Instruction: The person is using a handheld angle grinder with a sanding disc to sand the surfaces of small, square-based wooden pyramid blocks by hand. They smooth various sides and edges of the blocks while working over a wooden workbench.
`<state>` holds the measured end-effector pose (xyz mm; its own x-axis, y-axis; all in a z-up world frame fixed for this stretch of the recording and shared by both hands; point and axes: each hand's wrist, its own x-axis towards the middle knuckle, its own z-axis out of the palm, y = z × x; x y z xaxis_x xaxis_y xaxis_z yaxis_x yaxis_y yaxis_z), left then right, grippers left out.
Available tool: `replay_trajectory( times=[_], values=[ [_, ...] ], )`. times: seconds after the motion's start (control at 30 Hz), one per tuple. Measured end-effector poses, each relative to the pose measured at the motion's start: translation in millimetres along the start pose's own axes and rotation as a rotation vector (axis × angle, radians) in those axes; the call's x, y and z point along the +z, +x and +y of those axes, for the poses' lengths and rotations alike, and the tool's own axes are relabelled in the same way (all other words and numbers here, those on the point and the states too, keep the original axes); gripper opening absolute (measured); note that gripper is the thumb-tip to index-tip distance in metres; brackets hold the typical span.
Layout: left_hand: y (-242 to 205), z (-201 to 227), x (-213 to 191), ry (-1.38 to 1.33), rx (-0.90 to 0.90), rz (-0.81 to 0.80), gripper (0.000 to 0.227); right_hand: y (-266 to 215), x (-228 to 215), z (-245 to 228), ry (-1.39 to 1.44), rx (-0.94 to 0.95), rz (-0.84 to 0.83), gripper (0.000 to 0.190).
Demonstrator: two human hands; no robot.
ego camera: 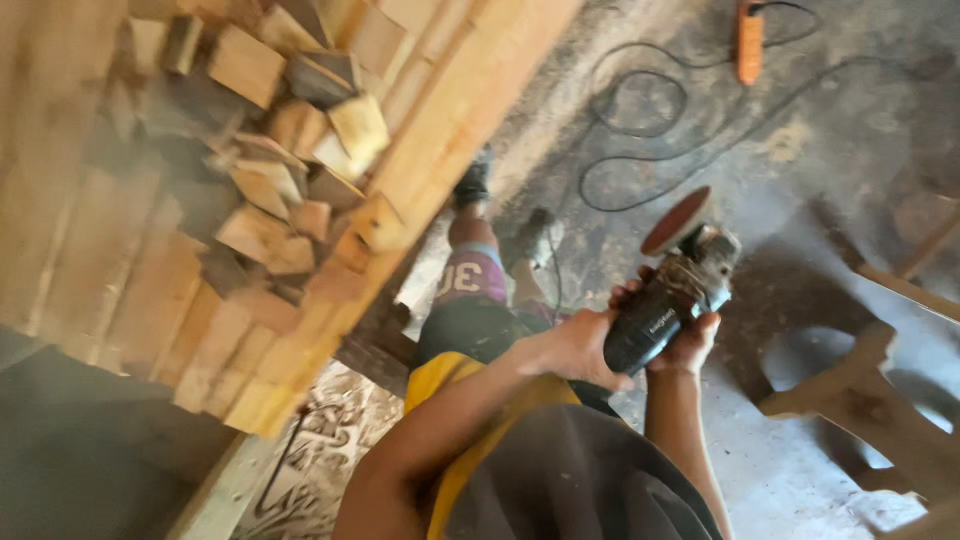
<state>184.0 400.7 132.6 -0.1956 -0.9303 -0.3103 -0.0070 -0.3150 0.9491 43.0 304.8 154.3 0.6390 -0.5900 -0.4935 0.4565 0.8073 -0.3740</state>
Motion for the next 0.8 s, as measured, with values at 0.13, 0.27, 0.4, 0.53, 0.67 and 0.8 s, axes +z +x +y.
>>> replay_trajectory(
  times=[0.13, 0.27, 0.4, 0.53, 0.67, 0.8],
  values=[
    [-12, 10, -55, -0.026, -0.018, -0.043, 0.074, 24, 50, 19, -0.195, -0.026, 0.090, 0.085],
    [-21, 30, -134, 0.356, -0.031, -0.152, 0.067, 59, 98, 29, -0.380, -0.105, 0.190, 0.069],
    [-33, 38, -235, 0.233, -0.173, 0.413, 0.025, 79, 123, 31, -0.497, -0.176, 0.264, 0.057],
    [-24, 34, -322, 1.202, 0.081, 0.902, 0.051, 86, 129, 26, -0.586, -0.199, 0.346, 0.050],
    [-10, 27, -367, 1.139, 0.000, 0.772, 0.058, 87, 126, 28, -0.567, -0.226, 0.394, 0.050],
    [-7, 32, -374, 1.065, -0.128, 0.686, 0.044, 86, 119, 32, -0.575, -0.212, 0.481, 0.047]
  ],
)
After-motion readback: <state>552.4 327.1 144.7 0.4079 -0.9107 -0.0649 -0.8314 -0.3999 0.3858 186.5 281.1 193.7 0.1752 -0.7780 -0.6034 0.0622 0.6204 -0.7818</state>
